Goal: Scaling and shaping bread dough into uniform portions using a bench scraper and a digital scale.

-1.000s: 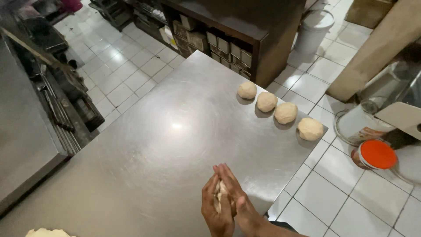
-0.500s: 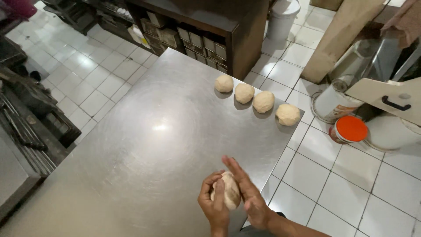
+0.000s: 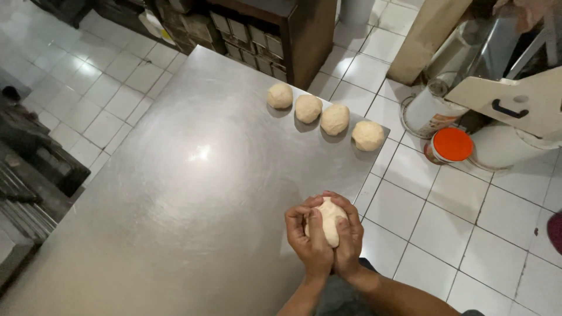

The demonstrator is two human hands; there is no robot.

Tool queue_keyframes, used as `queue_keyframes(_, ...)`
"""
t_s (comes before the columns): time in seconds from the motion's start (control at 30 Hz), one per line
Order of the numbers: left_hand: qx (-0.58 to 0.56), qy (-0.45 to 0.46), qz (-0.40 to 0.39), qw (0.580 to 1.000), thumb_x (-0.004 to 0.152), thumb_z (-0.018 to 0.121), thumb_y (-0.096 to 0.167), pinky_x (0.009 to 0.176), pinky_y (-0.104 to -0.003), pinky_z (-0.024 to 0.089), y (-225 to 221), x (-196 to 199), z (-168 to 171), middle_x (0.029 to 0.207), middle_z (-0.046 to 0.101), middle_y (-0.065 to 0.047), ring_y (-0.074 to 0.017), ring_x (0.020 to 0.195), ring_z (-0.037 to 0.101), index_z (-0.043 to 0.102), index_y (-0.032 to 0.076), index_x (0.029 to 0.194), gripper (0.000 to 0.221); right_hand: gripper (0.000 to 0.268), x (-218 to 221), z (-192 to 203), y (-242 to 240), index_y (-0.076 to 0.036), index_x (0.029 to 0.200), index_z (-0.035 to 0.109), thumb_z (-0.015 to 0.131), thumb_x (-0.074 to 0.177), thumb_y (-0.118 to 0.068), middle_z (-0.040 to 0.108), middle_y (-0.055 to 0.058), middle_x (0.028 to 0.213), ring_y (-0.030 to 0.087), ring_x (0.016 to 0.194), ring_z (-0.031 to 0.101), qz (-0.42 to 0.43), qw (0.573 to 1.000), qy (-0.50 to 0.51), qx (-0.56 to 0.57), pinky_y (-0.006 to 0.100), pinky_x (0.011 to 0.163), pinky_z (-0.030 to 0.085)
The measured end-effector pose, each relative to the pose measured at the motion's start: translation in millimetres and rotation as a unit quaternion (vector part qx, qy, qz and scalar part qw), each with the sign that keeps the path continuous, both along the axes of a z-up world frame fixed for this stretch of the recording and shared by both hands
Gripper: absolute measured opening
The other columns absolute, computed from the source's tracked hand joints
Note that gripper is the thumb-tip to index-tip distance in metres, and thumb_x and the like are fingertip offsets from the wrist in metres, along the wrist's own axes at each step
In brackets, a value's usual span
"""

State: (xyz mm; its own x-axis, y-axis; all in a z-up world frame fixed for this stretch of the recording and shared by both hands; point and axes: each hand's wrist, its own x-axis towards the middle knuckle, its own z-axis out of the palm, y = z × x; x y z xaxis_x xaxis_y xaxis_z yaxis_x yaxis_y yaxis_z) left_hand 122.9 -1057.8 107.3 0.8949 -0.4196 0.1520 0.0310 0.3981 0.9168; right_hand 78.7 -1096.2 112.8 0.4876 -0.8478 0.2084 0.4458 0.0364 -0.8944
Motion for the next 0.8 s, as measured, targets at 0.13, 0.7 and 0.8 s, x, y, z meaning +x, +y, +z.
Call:
queue_keyframes(0.13,0.051,0.007,-0.155,0.987,0.106,0.043,0.023,0.117,-0.044,0.038,-22,18,58,0.157,0.049,-0.018,-0.0324,0.139,0.05,0.045,0.003,0.151,0.05,0.035,2,3,-39,0.002,0.131,0.059,0.052,0.101,-0.014,0.06,0.023,0.141,0.031,0.126,0.061,-0.056,0.998,-0.019,0.022,0.043,0.109,0.05)
queue_keyframes(0.7,0.288,0.126,0.009,0.949,0.093,0.07,0.01,0.101,-0.036,0.055,82,46,-74,0.121,0.076,-0.014,-0.0224,0.116,0.071,0.07,0.0,0.122,0.031,0.061,46,-126,-189,-0.007,0.138,0.063,0.076,0.09,-0.042,0.059,0.015,0.14,0.035,0.139,0.044,-0.004,0.741,0.525,-0.419,0.061,0.119,0.019)
queue_keyframes(0.8,0.308,0.165,0.072,0.934,0.093,0.069,0.007,0.1,-0.036,0.057,108,44,-100,0.119,0.077,-0.014,-0.0224,0.114,0.072,0.07,0.0,0.121,0.03,0.063,88,-123,-233,-0.008,0.14,0.059,0.075,0.089,-0.042,0.054,0.016,0.149,0.033,0.146,0.04,-0.014,0.757,0.509,-0.41,0.058,0.125,0.022)
